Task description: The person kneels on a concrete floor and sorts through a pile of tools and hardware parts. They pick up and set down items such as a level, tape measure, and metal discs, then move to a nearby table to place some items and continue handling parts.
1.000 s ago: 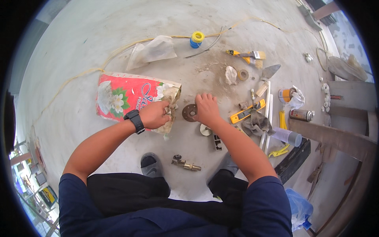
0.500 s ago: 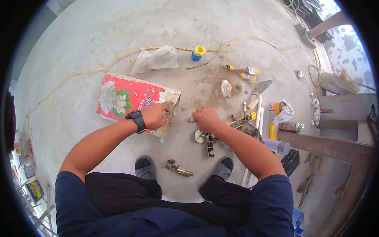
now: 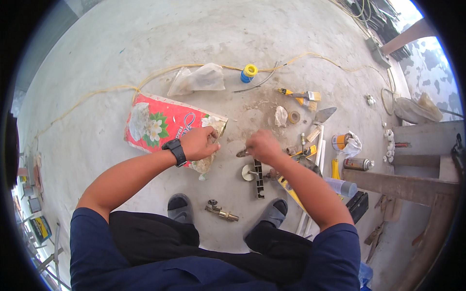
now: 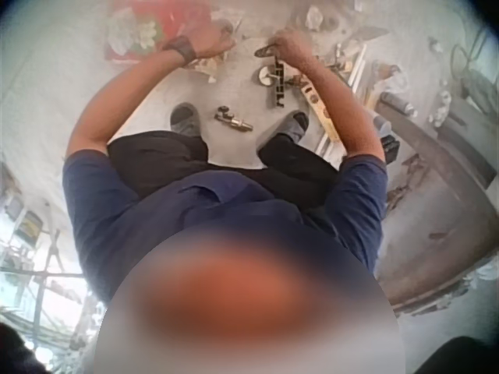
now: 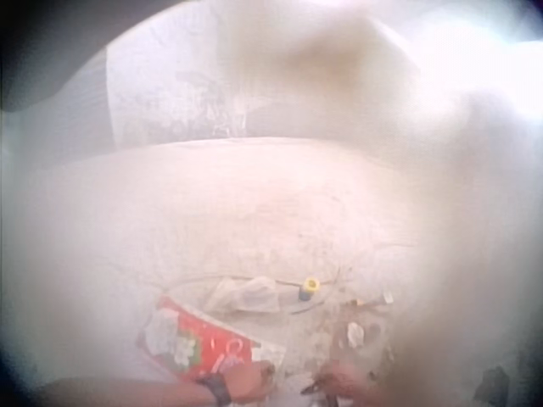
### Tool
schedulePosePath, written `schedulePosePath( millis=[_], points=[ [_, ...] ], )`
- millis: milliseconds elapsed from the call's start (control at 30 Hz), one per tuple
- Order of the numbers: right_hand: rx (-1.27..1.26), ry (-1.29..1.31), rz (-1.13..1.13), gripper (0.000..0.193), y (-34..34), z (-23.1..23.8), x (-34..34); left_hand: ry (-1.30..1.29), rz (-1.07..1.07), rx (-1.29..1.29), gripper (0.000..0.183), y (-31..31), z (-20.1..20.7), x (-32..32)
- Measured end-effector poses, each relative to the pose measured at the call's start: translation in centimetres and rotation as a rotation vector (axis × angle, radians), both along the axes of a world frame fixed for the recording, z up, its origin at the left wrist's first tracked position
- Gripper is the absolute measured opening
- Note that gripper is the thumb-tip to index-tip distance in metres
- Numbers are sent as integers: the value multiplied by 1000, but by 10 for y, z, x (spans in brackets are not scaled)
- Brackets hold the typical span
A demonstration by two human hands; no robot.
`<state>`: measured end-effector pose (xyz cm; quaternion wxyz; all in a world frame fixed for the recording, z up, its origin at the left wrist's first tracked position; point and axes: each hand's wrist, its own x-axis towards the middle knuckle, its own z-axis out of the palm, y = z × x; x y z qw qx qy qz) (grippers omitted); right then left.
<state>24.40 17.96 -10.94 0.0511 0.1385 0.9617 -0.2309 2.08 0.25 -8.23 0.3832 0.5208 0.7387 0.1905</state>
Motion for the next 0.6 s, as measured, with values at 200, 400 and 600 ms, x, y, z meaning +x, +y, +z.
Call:
schedulePosePath(
  millis=[200,400,600],
  points=[
    [-565,-37,-588,27,39,109,-1,-516,165,139,47,15,18,14],
    [-975,226,-778,30,29,140,14,-933,322,158,30,26,59,16],
    [-1252,298,-743,27,16,116,19,-931,394,231,26,20,78,11]
  ],
)
